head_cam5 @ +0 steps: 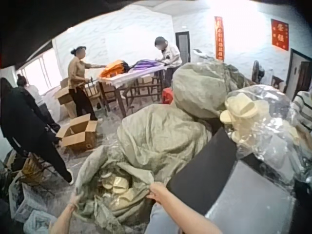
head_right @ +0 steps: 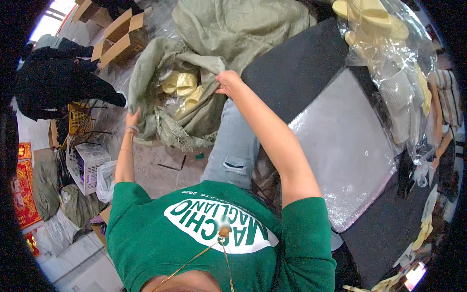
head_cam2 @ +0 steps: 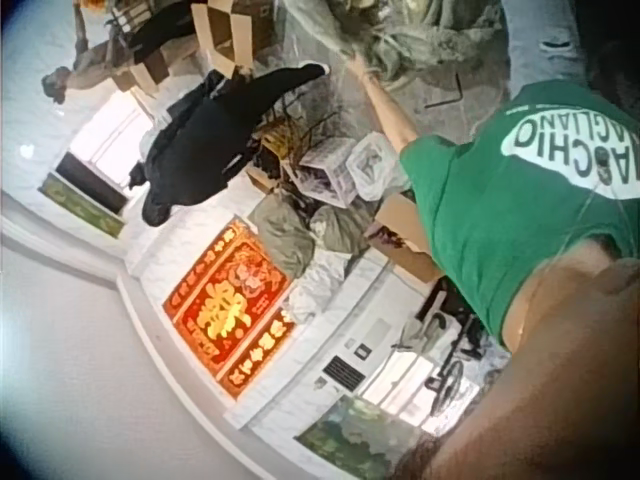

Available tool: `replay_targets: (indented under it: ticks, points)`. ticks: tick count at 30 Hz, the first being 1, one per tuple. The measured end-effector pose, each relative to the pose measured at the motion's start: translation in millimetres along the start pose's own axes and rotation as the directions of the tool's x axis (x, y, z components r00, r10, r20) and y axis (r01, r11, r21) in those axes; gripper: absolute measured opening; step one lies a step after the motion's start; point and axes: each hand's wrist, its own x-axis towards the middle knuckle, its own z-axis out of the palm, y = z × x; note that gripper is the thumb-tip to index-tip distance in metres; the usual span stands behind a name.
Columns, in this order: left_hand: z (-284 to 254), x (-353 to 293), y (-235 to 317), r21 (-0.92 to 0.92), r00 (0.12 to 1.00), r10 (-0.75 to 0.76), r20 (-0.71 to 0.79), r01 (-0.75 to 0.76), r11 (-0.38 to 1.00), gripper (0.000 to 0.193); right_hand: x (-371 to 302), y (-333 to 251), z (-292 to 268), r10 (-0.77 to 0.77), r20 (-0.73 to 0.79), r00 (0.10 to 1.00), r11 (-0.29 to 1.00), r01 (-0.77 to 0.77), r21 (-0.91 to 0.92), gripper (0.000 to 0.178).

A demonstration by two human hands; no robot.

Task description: Packing pairs of rubber slippers into clear plastic bags and organizing them from large storage sacks.

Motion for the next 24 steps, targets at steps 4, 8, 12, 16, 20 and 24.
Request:
replay_targets:
  ticks: [4, 8, 12, 16, 20, 24]
  points:
    - [41.0, -68.4, 107.3, 0.151, 0.883, 0.412, 0.225, -0.449, 0.880, 0.110, -12.8, 3.9, 25.8, -0.151, 0.040, 0.988, 0.972, 0.156, -0.175, 0.031]
    - [145.5, -127.8, 199.8, -0.358, 0.787, 0.440, 0.433, -0.297, 0.885, 0.096, -30.2, 8.9, 32.1, -0.347, 0.159, 0.924, 0.868, 0.381, -0.318, 0.030]
    - [209.0, -91.2, 151.6, -0.149, 0.919, 0.309, 0.243, -0.279, 0.949, 0.046, -102.0, 13.8, 23.5, -0.784, 0.379, 0.491, 0.268, 0.819, -0.507, 0.026]
    - [210.6, -103.1, 188.4, -0.394, 0.928, 0.213, 0.306, -0.080, 0.915, 0.042, -253.1, 1.5, -74.5, -0.828, 0.294, 0.478, 0.171, 0.713, -0.680, 0.022]
    - [194.0, -62.3, 172.5, -0.287, 0.952, 0.174, 0.250, -0.099, 0.953, 0.043, -374.3, 47.7, -161.3, -0.897, -0.104, 0.429, 0.318, 0.465, -0.826, 0.022]
    - [177.4, -35.7, 160.3, -0.184, 0.984, 0.121, 0.131, -0.095, 0.978, 0.043, -421.8, 118.9, -215.8, -0.925, -0.110, 0.363, 0.204, 0.231, -0.951, 0.038]
